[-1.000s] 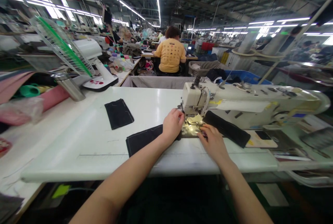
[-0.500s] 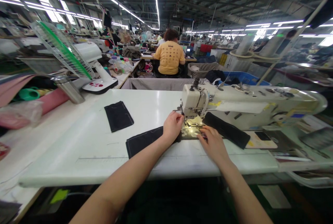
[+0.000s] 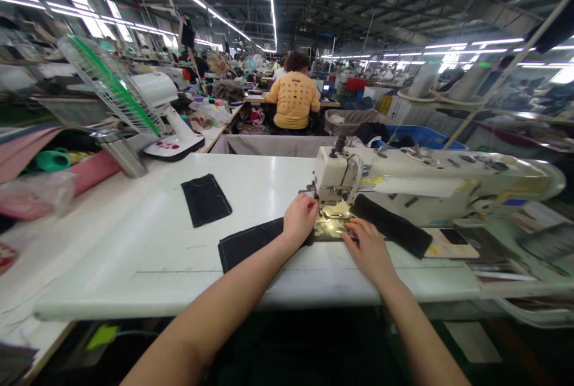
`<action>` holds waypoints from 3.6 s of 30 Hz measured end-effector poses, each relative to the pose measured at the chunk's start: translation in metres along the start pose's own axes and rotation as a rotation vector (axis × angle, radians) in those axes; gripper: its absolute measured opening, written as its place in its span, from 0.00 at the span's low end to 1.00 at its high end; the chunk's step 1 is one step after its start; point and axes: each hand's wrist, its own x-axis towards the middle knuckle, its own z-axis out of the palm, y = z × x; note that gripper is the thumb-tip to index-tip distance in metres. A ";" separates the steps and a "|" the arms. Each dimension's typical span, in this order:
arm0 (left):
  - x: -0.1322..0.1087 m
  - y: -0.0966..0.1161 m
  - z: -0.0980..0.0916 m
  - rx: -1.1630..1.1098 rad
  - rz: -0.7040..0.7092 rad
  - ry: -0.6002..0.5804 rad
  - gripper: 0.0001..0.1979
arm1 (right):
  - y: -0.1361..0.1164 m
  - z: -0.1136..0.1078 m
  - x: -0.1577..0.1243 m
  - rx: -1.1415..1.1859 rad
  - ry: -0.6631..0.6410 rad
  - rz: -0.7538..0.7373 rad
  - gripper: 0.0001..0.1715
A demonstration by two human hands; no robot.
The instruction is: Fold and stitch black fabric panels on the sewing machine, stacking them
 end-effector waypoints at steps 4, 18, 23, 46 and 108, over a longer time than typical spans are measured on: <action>0.001 -0.001 0.001 -0.008 0.015 -0.014 0.09 | -0.002 -0.005 0.009 0.032 0.031 0.045 0.20; -0.002 -0.002 0.001 -0.079 0.020 0.018 0.08 | -0.025 0.019 0.057 0.199 0.009 0.194 0.18; -0.005 0.000 0.001 -0.109 -0.002 0.041 0.07 | -0.021 0.026 0.050 0.270 0.003 0.192 0.22; -0.002 0.000 0.006 -0.122 -0.090 0.050 0.09 | -0.018 0.029 0.047 0.292 0.013 0.220 0.23; -0.094 0.071 -0.051 -0.279 0.323 -0.392 0.08 | -0.037 -0.089 -0.006 0.178 -0.115 0.064 0.14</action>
